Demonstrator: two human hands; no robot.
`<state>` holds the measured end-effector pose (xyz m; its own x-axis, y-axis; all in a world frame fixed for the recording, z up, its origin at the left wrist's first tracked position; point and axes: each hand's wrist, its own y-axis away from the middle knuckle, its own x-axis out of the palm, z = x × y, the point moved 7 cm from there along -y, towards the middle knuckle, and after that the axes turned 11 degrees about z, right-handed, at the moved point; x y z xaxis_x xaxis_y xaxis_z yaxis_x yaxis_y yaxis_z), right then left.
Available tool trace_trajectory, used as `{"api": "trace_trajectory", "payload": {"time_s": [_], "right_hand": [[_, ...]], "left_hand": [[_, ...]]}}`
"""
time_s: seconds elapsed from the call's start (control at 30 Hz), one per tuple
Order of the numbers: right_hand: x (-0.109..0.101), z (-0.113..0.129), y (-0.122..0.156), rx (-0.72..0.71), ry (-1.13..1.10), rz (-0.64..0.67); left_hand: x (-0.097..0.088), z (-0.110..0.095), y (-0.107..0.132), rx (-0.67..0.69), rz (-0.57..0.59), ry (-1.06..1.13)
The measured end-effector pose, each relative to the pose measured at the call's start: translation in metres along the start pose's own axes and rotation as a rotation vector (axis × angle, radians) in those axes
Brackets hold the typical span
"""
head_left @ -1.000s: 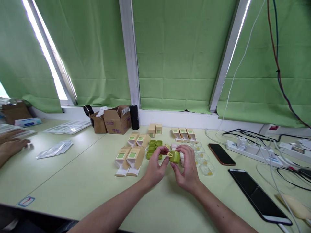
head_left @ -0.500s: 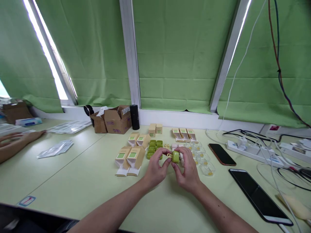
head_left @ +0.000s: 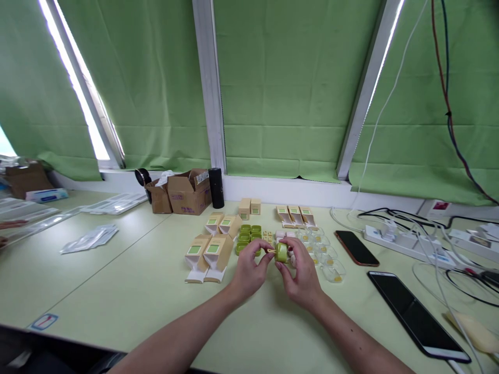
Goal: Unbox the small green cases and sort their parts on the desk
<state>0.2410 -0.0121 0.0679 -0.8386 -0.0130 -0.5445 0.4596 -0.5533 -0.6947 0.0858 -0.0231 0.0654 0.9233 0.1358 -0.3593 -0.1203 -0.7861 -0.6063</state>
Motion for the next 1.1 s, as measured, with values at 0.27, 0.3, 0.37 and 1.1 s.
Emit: {"api": "trace_trajectory", "payload": {"time_s": [0.27, 0.3, 0.37, 1.1], "right_hand": [[0.004, -0.003, 0.001, 0.007, -0.072, 0.023], [0.004, -0.003, 0.001, 0.008, -0.075, 0.024], [0.005, -0.003, 0.001, 0.009, -0.078, 0.026], [0.007, -0.004, 0.002, -0.001, -0.075, 0.048]], "left_hand": [[0.002, 0.008, 0.0, -0.037, 0.003, 0.028], [0.002, 0.008, 0.0, -0.038, 0.005, 0.028], [0.002, 0.009, 0.001, -0.042, 0.011, 0.027], [0.003, 0.012, 0.001, -0.07, 0.039, 0.046]]}}
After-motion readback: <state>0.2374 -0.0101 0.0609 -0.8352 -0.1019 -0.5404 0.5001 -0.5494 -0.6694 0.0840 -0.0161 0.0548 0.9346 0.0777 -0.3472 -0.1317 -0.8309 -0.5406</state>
